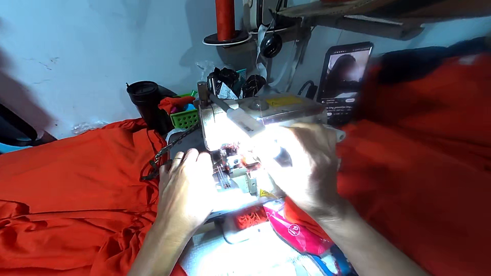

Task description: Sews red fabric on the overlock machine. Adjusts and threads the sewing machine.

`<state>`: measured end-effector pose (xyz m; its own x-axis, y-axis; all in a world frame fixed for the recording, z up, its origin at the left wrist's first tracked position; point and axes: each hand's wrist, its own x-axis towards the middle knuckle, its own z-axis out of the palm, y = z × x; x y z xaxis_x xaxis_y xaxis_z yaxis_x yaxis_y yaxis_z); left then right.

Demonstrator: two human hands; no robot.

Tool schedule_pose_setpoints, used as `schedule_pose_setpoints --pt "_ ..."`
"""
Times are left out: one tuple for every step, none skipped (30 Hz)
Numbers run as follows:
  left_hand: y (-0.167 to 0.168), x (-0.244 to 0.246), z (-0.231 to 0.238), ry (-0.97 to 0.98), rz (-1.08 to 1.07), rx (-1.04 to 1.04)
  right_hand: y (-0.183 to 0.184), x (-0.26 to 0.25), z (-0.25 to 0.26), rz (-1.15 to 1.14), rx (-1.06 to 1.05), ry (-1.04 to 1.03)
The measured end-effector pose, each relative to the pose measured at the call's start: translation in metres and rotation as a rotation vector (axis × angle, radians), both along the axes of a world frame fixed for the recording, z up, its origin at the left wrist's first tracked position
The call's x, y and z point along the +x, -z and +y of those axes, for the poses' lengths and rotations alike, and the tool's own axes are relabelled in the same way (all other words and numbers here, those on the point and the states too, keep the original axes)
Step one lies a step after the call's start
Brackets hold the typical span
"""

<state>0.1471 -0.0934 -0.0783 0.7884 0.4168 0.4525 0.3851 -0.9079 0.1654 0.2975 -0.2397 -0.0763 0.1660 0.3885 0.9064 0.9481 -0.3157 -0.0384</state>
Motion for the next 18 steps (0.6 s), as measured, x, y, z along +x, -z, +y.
schedule_pose_setpoints --pt "0.002 -0.003 0.001 -0.017 -0.001 0.038 0.001 0.001 0.0 0.001 0.01 -0.014" --pt "0.002 -0.007 0.002 -0.035 0.003 0.074 0.002 0.001 -0.001 0.003 0.013 -0.022" --pt "0.002 -0.011 0.003 -0.049 0.003 0.101 0.003 0.002 -0.001 0.008 0.013 -0.03" --pt "0.001 -0.015 0.006 -0.062 0.007 0.127 0.004 0.002 -0.002 0.01 0.013 -0.035" --pt "-0.003 -0.02 0.007 -0.084 0.02 0.132 0.004 0.002 -0.001 0.009 0.013 -0.037" --pt "-0.012 -0.024 0.005 -0.12 0.061 0.073 0.004 0.001 0.0 0.009 0.021 -0.04" --pt "-0.022 -0.029 0.003 -0.187 0.106 -0.005 0.004 0.001 0.001 0.0 0.029 -0.035" --pt "-0.028 -0.035 0.005 -0.243 0.124 -0.069 0.003 0.001 0.001 -0.008 0.032 -0.027" --pt "-0.026 -0.043 0.013 -0.259 0.114 -0.081 0.002 0.0 0.0 -0.01 0.027 -0.028" --pt "-0.018 -0.052 0.023 -0.225 0.077 -0.061 0.0 -0.001 -0.002 -0.006 0.009 -0.03" --pt "-0.007 -0.06 0.032 -0.178 0.023 -0.032 0.0 -0.005 -0.006 0.003 -0.007 -0.042" --pt "0.011 -0.067 0.046 -0.131 -0.045 0.05 0.002 -0.008 -0.012 0.013 0.001 -0.061" --pt "0.023 -0.071 0.055 -0.084 -0.104 0.086 0.007 -0.012 -0.022 0.034 0.033 -0.09" --pt "0.027 -0.073 0.058 -0.031 -0.144 0.08 0.016 -0.015 -0.034 0.078 0.078 -0.102" --pt "0.027 -0.073 0.056 0.018 -0.169 0.046 0.026 -0.016 -0.048 0.16 0.122 -0.092" --pt "0.022 -0.071 0.049 0.068 -0.167 0.003 0.037 -0.015 -0.062 0.263 0.178 -0.063" --pt "0.014 -0.068 0.039 0.126 -0.147 -0.043 0.047 -0.011 -0.075 0.379 0.227 -0.03" --pt "0.009 -0.064 0.028 0.19 -0.112 -0.1 0.054 -0.005 -0.086 0.502 0.249 -0.002"
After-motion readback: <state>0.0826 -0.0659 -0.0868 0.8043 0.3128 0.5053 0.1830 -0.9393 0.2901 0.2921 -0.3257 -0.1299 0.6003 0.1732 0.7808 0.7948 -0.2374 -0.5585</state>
